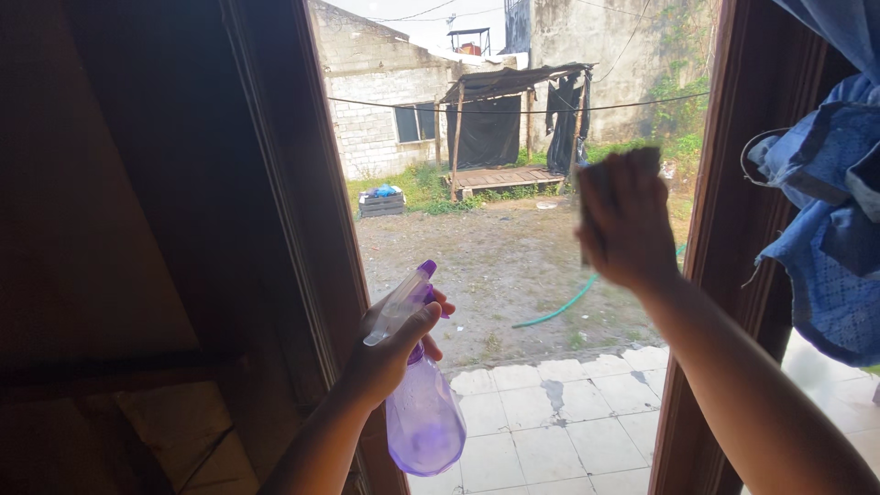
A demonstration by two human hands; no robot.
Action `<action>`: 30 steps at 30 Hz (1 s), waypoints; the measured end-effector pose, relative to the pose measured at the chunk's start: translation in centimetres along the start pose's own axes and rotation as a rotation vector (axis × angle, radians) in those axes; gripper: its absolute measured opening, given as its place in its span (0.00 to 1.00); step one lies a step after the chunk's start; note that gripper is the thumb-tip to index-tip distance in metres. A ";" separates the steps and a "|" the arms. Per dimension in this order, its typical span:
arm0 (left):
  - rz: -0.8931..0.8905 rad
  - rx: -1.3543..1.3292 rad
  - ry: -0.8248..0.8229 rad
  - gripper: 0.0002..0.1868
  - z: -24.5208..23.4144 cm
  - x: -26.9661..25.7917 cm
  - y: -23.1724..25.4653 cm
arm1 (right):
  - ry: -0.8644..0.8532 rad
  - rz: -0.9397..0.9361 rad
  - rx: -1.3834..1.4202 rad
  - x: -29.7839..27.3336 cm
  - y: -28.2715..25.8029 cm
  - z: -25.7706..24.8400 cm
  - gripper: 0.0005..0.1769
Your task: The person sprays a liquid cleaner onto a glass door pane from a spray bottle and wipes the glass with a cloth.
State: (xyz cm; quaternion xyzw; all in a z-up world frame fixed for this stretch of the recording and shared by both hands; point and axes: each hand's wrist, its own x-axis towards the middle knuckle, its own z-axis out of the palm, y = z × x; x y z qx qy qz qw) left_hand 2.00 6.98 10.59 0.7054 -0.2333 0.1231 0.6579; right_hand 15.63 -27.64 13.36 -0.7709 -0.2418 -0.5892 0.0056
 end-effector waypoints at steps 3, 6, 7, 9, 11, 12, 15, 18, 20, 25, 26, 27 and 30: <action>0.016 0.003 -0.017 0.26 0.8 0.5 0.7 | 0.175 0.120 0.001 7.6 3.8 -0.1 0.39; 0.018 0.020 -0.013 0.26 1.1 1.1 2.0 | 0.276 0.175 -0.022 14.9 4.3 -0.2 0.36; 0.027 0.035 -0.012 0.27 1.2 1.4 2.3 | 0.291 0.206 -0.026 16.8 3.7 -0.3 0.36; 0.036 0.048 -0.012 0.27 1.4 2.0 2.9 | 0.269 0.162 0.003 19.9 1.2 -0.4 0.36; 0.043 0.087 -0.002 0.27 1.8 2.6 3.5 | 0.323 0.035 -0.093 21.1 -2.3 -0.8 0.35; 0.042 0.084 -0.004 0.27 2.1 2.9 3.7 | 0.274 -0.020 0.013 21.0 -4.1 -1.1 0.37; 0.078 0.090 -0.014 0.26 3.1 3.8 4.2 | 0.033 -0.112 0.093 18.0 -9.7 -1.9 0.36; 0.121 0.050 -0.027 0.25 4.2 4.9 4.6 | 0.160 -0.307 0.253 11.0 -12.3 -2.1 0.31; 0.109 -0.101 -0.089 0.29 4.6 5.8 5.2 | 0.145 -0.339 0.292 6.6 -12.0 -2.0 0.25; 0.178 -0.158 -0.160 0.41 6.5 10.2 8.0 | 0.100 -0.255 0.252 1.2 -6.5 -1.0 0.32; 0.199 -0.162 -0.170 0.43 7.0 11.4 8.9 | 0.083 -0.144 0.158 0.9 -5.1 -0.7 0.34; 0.204 -0.162 -0.168 0.43 7.4 12.7 9.8 | 0.067 -0.033 0.066 0.7 -4.0 -0.6 0.35; 0.321 -0.129 -0.172 0.41 8.3 17.0 12.4 | 0.128 0.075 0.090 0.4 -1.1 -0.7 0.36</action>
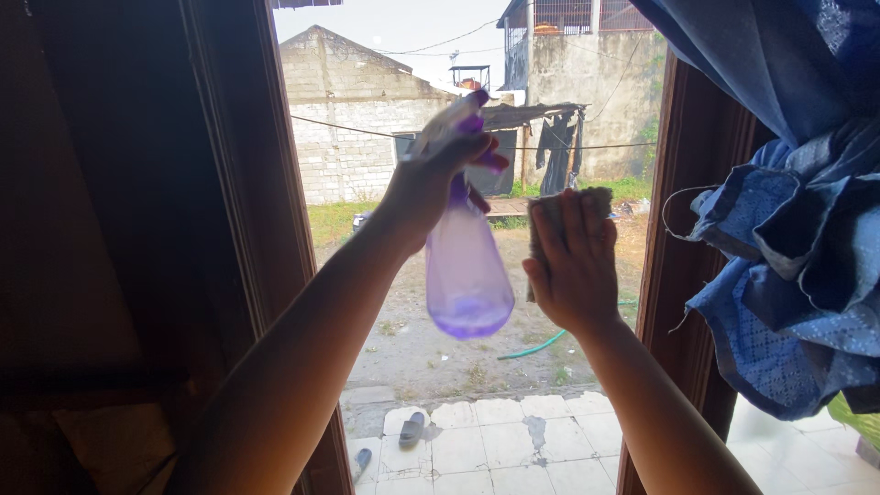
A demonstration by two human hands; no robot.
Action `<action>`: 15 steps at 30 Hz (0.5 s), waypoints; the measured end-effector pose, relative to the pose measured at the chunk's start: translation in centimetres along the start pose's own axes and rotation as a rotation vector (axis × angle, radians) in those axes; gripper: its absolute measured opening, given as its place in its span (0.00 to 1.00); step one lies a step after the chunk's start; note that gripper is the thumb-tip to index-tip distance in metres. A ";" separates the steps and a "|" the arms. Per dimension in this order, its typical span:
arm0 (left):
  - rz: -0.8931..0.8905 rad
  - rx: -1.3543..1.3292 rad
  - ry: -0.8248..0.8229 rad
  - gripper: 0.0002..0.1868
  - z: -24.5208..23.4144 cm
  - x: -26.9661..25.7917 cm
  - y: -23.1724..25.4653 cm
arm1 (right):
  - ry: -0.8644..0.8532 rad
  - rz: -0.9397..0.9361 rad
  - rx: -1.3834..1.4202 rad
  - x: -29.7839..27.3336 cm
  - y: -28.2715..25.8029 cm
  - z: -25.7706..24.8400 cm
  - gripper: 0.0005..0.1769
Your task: The person sprays a liquid cleaner onto a glass door pane from a spray bottle and wipes the glass with a cloth.
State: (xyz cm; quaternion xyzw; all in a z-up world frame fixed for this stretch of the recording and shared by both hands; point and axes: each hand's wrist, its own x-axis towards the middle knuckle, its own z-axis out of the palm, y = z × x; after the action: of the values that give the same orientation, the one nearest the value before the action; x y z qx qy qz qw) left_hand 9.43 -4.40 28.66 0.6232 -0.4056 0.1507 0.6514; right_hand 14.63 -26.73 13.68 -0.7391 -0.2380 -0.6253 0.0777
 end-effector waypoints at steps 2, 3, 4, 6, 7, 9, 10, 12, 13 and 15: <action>0.014 0.006 0.008 0.39 0.0 3.5 0.4 | -0.011 0.017 0.002 0.0 0.8 -0.1 0.37; 0.028 -0.002 0.011 0.32 0.2 5.4 0.6 | -0.026 0.042 -0.003 0.1 1.0 -0.1 0.37; 0.043 -0.011 0.014 0.27 0.1 6.9 0.8 | -0.022 0.040 -0.004 0.2 1.3 -0.1 0.37; 0.086 0.004 0.040 0.24 -0.6 9.3 1.5 | -0.041 0.091 0.008 0.2 1.6 0.0 0.38; 0.128 0.018 0.066 0.20 -1.0 10.2 1.9 | -0.038 0.094 0.007 0.3 1.7 0.1 0.38; 0.104 0.078 0.095 0.20 -2.5 11.5 3.3 | -0.048 0.158 -0.032 0.6 1.9 0.3 0.40; 0.079 0.137 0.126 0.19 -3.5 11.8 3.9 | -0.046 0.161 -0.033 1.0 2.0 0.3 0.40; 0.177 0.213 0.120 0.21 -5.6 11.8 4.7 | -0.047 0.234 -0.050 1.8 2.3 0.5 0.42; 0.277 0.290 0.120 0.22 -6.7 11.5 5.0 | -0.047 0.234 -0.048 2.5 2.5 0.5 0.42; 0.266 0.315 0.161 0.23 -8.8 10.7 5.9 | 0.034 0.265 -0.050 4.0 3.0 0.7 0.43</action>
State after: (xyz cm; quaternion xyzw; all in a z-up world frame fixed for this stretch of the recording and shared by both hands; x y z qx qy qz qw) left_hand 15.00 1.57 41.35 0.6442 -0.4025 0.3460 0.5507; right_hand 17.04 -28.08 17.97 -0.7552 -0.1215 -0.6276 0.1452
